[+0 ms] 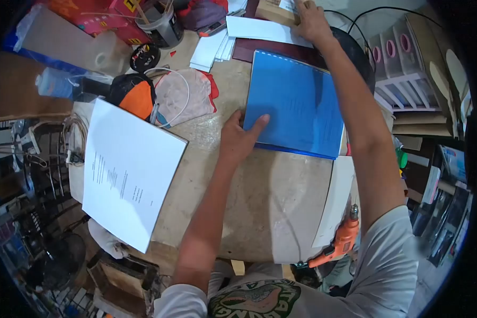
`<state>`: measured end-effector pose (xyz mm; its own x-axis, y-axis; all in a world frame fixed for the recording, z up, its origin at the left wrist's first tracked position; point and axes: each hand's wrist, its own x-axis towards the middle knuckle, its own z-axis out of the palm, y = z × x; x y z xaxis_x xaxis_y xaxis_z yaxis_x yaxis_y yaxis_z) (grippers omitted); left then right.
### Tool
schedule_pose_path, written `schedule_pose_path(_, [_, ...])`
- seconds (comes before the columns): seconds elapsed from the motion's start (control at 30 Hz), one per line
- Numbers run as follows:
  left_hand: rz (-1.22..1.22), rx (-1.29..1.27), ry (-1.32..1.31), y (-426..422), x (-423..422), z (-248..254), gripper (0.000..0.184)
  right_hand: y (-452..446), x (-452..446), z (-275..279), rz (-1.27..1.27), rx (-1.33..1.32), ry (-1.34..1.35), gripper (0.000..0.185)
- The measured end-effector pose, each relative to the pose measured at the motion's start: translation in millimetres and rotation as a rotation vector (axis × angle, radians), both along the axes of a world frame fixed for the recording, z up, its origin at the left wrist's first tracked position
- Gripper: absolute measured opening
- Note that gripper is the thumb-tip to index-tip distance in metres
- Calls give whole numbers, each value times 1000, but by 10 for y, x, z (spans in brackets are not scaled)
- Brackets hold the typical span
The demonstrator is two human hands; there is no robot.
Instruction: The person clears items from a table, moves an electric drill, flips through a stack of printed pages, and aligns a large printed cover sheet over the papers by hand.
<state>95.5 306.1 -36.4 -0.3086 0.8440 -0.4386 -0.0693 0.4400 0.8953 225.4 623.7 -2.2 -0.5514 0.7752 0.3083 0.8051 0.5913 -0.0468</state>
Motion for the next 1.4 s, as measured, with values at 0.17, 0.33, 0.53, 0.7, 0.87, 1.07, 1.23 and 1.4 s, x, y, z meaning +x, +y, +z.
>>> schedule_pose_path(0.17, [-9, 66, -112, 8, 10, -152, 50, 118, 153, 207, 172, -94, 145, 51])
schedule_pose_path(0.33, [-10, -39, -142, 24, -109, 54, 47, -364, 156, 845, 118, -104, 132, 54])
schedule_pose_path(0.53, [279, 107, 537, 716, -469, 372, 44, -1617, 779, 1030, 248, -312, 55, 53])
schedule_pose_path(0.7, [418, 123, -109, 1761, -567, -47, 53, -2324, 999, 912, 189, -545, 55, 54])
schedule_pose_path(0.87, [411, 116, 129, 2058, -471, -92, 43, -2015, 1281, 1000, 17, -375, 427, 27])
schedule_pose_path(1.07, [378, 356, 175, 2254, -486, -159, 35, -701, 1298, 113, -271, 99, 93, 88])
schedule_pose_path(1.23, [414, 927, 159, 1969, -572, 568, 19, -224, 1343, -11, -425, -199, -297, 126])
schedule_pose_path(1.4, [425, 828, -95, 1193, -614, 1167, 27, -222, 1283, 37, -322, -255, -358, 122])
